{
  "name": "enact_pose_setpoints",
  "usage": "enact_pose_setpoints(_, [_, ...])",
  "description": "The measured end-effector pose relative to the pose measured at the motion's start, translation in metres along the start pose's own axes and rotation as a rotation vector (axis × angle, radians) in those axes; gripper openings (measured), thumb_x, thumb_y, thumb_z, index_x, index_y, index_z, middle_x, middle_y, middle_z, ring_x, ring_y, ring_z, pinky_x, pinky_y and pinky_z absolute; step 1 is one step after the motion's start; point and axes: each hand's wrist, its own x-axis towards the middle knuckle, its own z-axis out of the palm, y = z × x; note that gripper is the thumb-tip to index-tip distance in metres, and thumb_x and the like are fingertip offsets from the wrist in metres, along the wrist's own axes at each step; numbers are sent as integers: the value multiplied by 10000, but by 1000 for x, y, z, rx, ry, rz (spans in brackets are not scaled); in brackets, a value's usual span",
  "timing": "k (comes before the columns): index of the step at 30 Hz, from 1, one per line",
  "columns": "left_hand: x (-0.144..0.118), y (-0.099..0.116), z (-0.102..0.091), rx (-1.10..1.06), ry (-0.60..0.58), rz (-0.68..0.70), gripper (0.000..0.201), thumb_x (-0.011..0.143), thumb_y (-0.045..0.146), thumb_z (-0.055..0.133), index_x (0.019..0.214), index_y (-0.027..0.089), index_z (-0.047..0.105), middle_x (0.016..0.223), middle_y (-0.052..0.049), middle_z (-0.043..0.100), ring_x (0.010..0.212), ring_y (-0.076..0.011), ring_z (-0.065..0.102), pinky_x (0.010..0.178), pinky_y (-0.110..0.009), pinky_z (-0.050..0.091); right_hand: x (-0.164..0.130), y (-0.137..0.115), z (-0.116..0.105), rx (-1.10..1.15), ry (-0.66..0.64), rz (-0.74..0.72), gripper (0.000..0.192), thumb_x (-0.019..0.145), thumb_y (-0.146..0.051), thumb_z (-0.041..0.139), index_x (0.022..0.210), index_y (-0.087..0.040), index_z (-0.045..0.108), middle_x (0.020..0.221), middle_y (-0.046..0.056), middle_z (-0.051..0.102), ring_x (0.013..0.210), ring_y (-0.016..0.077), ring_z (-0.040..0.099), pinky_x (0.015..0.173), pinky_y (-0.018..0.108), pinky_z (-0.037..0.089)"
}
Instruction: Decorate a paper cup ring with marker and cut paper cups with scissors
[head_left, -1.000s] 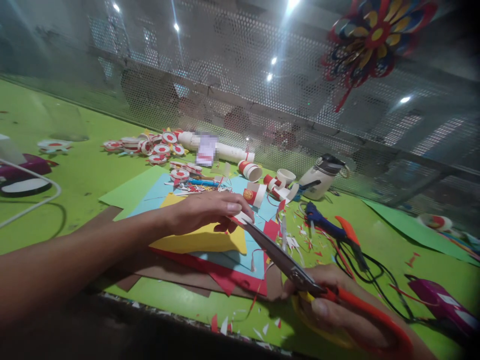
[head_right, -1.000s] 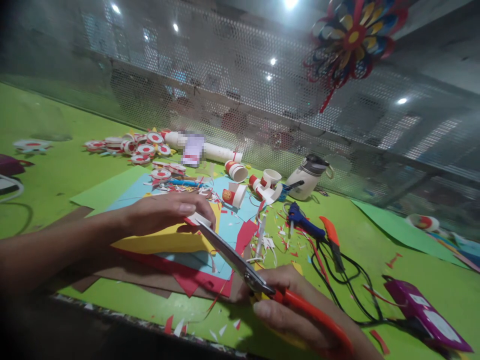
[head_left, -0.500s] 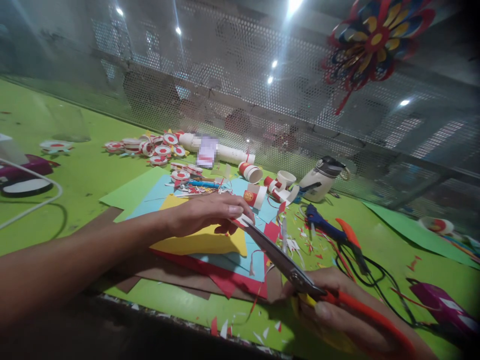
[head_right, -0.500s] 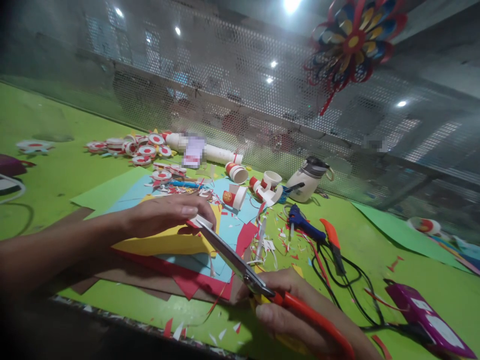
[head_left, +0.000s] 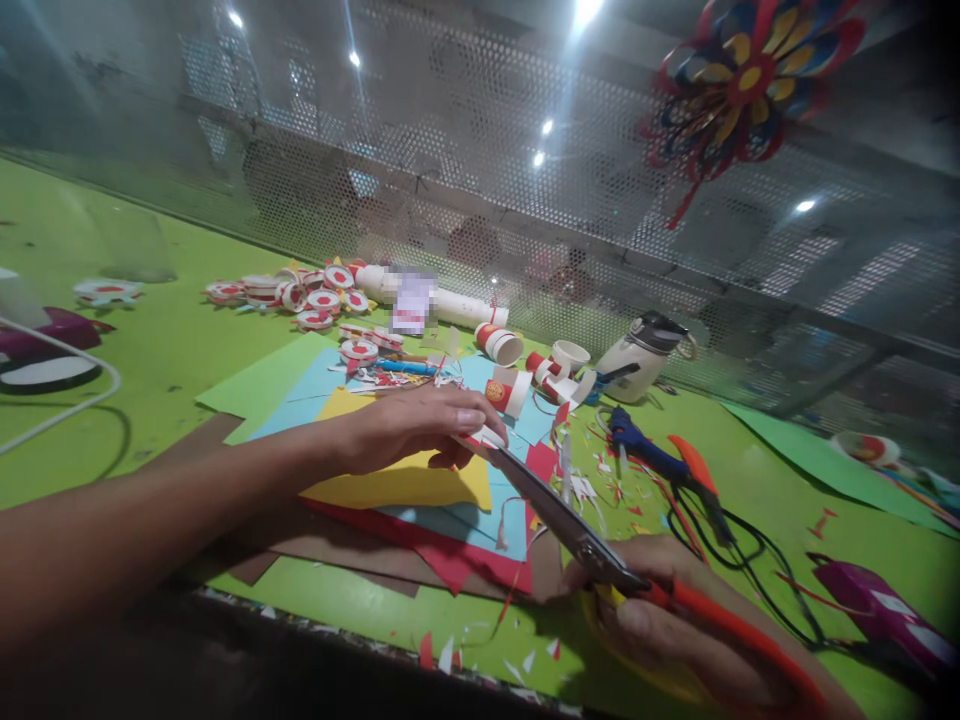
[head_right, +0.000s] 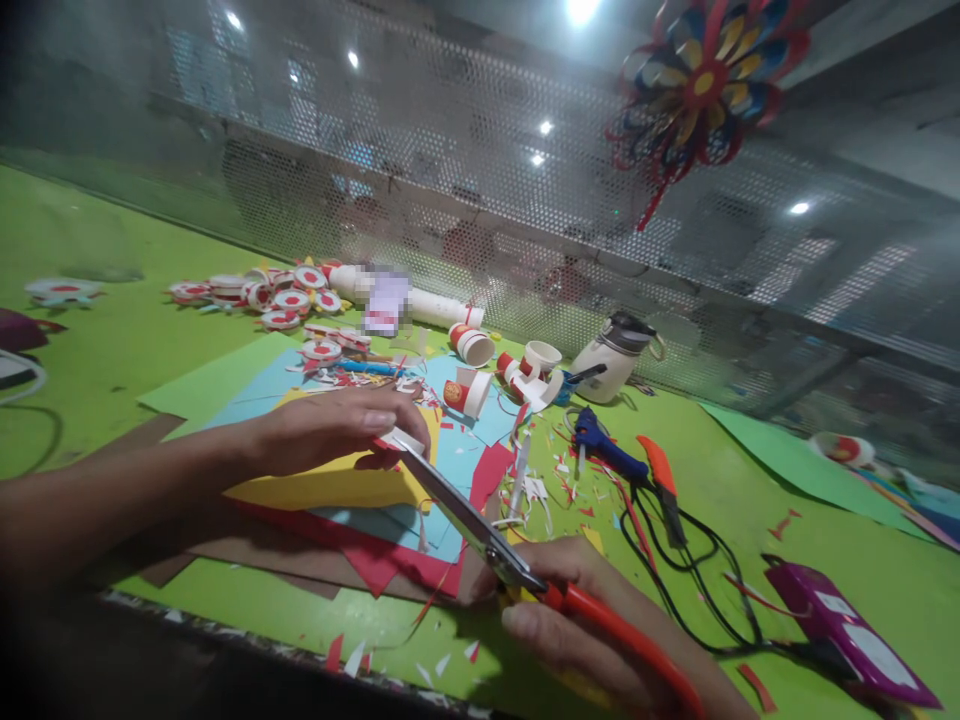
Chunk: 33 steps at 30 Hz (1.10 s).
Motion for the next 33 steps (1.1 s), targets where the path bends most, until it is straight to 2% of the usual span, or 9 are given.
enact_pose_setpoints(5, [0, 1, -1, 101, 77, 33, 306, 875, 404, 575, 1003, 157, 703, 962, -87, 628, 719, -146, 502, 595, -267, 348, -1, 4, -1, -50, 48, -4, 311, 886, -476, 556, 1057, -274, 719, 986, 59, 707, 774, 195, 656, 676, 289, 538])
enact_pose_setpoints(7, [-1, 1, -3, 122, 121, 28, 317, 887, 392, 567, 1043, 154, 707, 980, -102, 652, 722, -149, 504, 595, -268, 346, 0, 5, -3, -105, 26, -25, 331, 889, -499, 543, 1049, -276, 727, 974, 61, 711, 815, 207, 659, 725, 307, 540])
enact_pose_setpoints(11, [0, 1, -8, -38, 147, -1, 341, 901, 366, 545, 1086, 126, 700, 961, -128, 679, 690, -142, 507, 563, -257, 346, 2, 9, -7, -193, -118, -62, 375, 870, -507, 566, 1091, -243, 716, 919, 64, 711, 804, 208, 658, 701, 303, 538])
enact_pose_setpoints(14, [0, 0, -9, -162, 123, 8, 354, 877, 352, 574, 1102, 107, 695, 987, -150, 684, 715, -153, 544, 560, -247, 384, 4, 11, -7, -261, -156, -77, 333, 884, -444, 569, 1120, -243, 692, 943, 64, 713, 849, 214, 664, 726, 308, 541])
enact_pose_setpoints(16, [0, 1, -8, -230, 98, 18, 369, 860, 333, 594, 1130, 99, 688, 1017, -162, 682, 760, -173, 576, 565, -245, 425, 8, 11, -5, -322, -134, -85, 249, 902, -376, 561, 1064, -250, 701, 935, 56, 716, 875, 214, 666, 775, 318, 537])
enact_pose_setpoints(19, [0, 3, -5, -284, 73, 50, 380, 832, 289, 632, 1149, 86, 684, 1016, -169, 680, 820, -207, 606, 617, -285, 507, 16, 13, -2, -371, -65, -118, 218, 932, -326, 513, 978, -224, 701, 898, 55, 714, 818, 199, 664, 745, 297, 533])
enact_pose_setpoints(24, [-2, 8, 1, -146, 93, 68, 386, 787, 199, 701, 1166, 130, 676, 1037, -144, 677, 942, -259, 631, 743, -375, 558, 21, 27, 2, -417, 155, -169, 282, 930, -377, 499, 1066, -204, 677, 1002, 89, 720, 893, 233, 671, 777, 318, 527])
enact_pose_setpoints(29, [-3, 6, 0, -13, 103, 84, 390, 816, 253, 700, 1191, 160, 646, 1097, -138, 679, 990, -254, 647, 849, -403, 534, 20, 25, 6, -388, 165, -204, 259, 922, -359, 492, 997, -210, 691, 927, 72, 734, 811, 220, 681, 711, 296, 535])
enact_pose_setpoints(33, [-1, 1, -3, 67, 146, 92, 458, 755, 291, 767, 1175, 178, 624, 1155, -123, 661, 1052, -239, 619, 882, -367, 514, 21, 21, 9, -366, 167, -227, 242, 920, -338, 499, 1002, -206, 683, 946, 73, 732, 825, 212, 677, 734, 291, 533])
